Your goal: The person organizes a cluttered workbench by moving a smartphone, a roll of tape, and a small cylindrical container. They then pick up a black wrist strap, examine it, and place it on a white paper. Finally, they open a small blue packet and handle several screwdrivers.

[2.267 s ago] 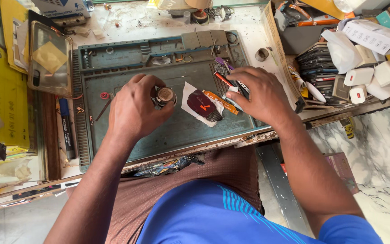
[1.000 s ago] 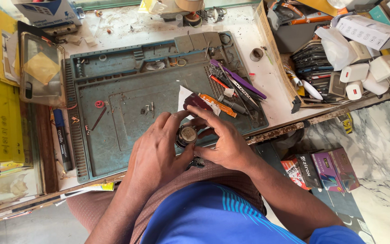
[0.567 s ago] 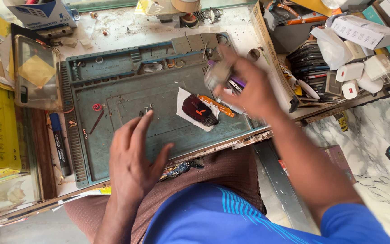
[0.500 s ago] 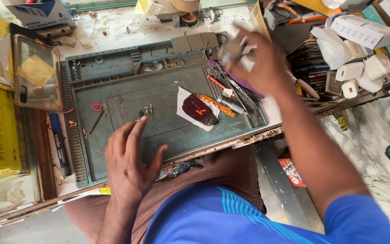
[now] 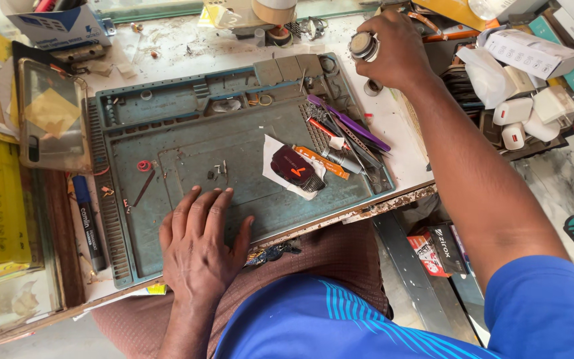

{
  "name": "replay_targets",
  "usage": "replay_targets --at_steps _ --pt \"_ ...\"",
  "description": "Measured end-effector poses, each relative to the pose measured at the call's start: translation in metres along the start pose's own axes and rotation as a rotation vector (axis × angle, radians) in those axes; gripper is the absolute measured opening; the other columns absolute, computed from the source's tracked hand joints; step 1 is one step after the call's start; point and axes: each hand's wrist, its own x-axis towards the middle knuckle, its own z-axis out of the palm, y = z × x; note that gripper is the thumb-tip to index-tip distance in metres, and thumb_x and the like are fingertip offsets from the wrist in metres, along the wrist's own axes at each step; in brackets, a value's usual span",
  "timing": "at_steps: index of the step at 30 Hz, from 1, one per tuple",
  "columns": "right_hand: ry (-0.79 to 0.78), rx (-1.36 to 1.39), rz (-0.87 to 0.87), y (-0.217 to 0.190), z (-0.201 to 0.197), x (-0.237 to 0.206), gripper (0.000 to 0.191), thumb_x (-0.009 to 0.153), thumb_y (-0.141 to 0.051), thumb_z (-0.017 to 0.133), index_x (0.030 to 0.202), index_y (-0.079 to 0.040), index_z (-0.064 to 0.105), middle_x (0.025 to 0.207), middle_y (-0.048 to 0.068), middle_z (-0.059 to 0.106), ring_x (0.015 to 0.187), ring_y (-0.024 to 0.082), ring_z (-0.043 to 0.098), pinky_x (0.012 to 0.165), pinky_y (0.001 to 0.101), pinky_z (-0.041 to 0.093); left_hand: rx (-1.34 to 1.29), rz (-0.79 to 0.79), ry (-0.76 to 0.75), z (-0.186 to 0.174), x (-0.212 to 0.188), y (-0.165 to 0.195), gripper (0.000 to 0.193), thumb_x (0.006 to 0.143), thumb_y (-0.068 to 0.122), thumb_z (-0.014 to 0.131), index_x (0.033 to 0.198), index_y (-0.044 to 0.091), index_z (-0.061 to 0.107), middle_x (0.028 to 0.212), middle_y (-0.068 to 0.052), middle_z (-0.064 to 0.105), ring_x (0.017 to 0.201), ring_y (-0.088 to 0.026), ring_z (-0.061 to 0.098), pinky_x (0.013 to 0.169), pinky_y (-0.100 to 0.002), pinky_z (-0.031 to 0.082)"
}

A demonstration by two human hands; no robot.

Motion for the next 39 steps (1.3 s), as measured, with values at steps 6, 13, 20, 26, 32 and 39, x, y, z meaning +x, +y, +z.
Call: replay_targets --at_steps 6,13,20,26,32,39 --pt "-0.168 -0.221 -0.009 0.006 0.011 0.008 0.055 0.072 -0.021 0.087 0.123 -0.014 0.069 0.124 0.013 0.059 0.128 0.034 0.051 0.106 0.0545 0.033 0.009 -0.019 -0.022 -0.001 0.002 0.002 0.045 0.087 0.037 0.075 0.125 0.014 0.068 0.130 -0.007 0.065 0.133 -0.029 0.055 0.106 -0.049 0.041" --pt "-0.352 -0.249 0.096 0.009 0.015 0.008 0.058 0.078 -0.033 0.089 0.128 -0.011 0.068 0.127 0.016 0.066 0.131 0.033 0.054 0.114 0.0533 0.031 0.028 -0.025 -0.056 -0.002 0.003 0.003 0.038 0.088 0.038 0.075 0.118 0.015 0.072 0.128 -0.005 0.066 0.134 -0.029 0.054 0.106 -0.048 0.041" --pt "-0.269 0.012 0.118 -0.059 -0.033 -0.033 0.060 0.091 -0.049 0.081 0.130 -0.006 0.067 0.122 0.016 0.069 0.115 0.035 0.065 0.100 0.0462 0.050 0.001 -0.027 -0.035 -0.003 0.005 0.002 0.038 0.087 0.036 0.075 0.118 0.014 0.072 0.128 -0.006 0.066 0.133 -0.029 0.054 0.105 -0.049 0.042" --pt "-0.454 -0.117 0.212 -0.128 -0.036 -0.077 0.065 0.077 -0.059 0.078 0.115 -0.007 0.064 0.098 0.013 0.072 0.095 0.032 0.070 0.083 0.0495 0.053 -0.004 -0.029 -0.060 -0.002 0.004 0.001 0.038 0.087 0.036 0.075 0.117 0.014 0.072 0.128 -0.006 0.066 0.133 -0.029 0.055 0.105 -0.049 0.042" --pt "-0.461 -0.119 0.345 -0.130 -0.030 -0.067 0.046 0.083 -0.048 0.074 0.109 -0.011 0.066 0.093 0.012 0.073 0.094 0.032 0.071 0.087 0.0495 0.053 -0.012 -0.026 -0.042 -0.002 0.004 0.002 0.036 0.088 0.035 0.075 0.117 0.014 0.073 0.128 -0.006 0.066 0.133 -0.029 0.055 0.105 -0.049 0.042" --pt "-0.506 -0.105 0.345 -0.126 -0.014 -0.062 0.037 0.097 -0.041 0.066 0.112 -0.006 0.064 0.092 0.012 0.072 0.088 0.029 0.071 0.081 0.0479 0.055 -0.005 -0.024 -0.060 -0.002 0.001 0.000 0.035 0.089 0.036 0.074 0.116 0.014 0.073 0.128 -0.006 0.066 0.133 -0.030 0.054 0.105 -0.049 0.042"
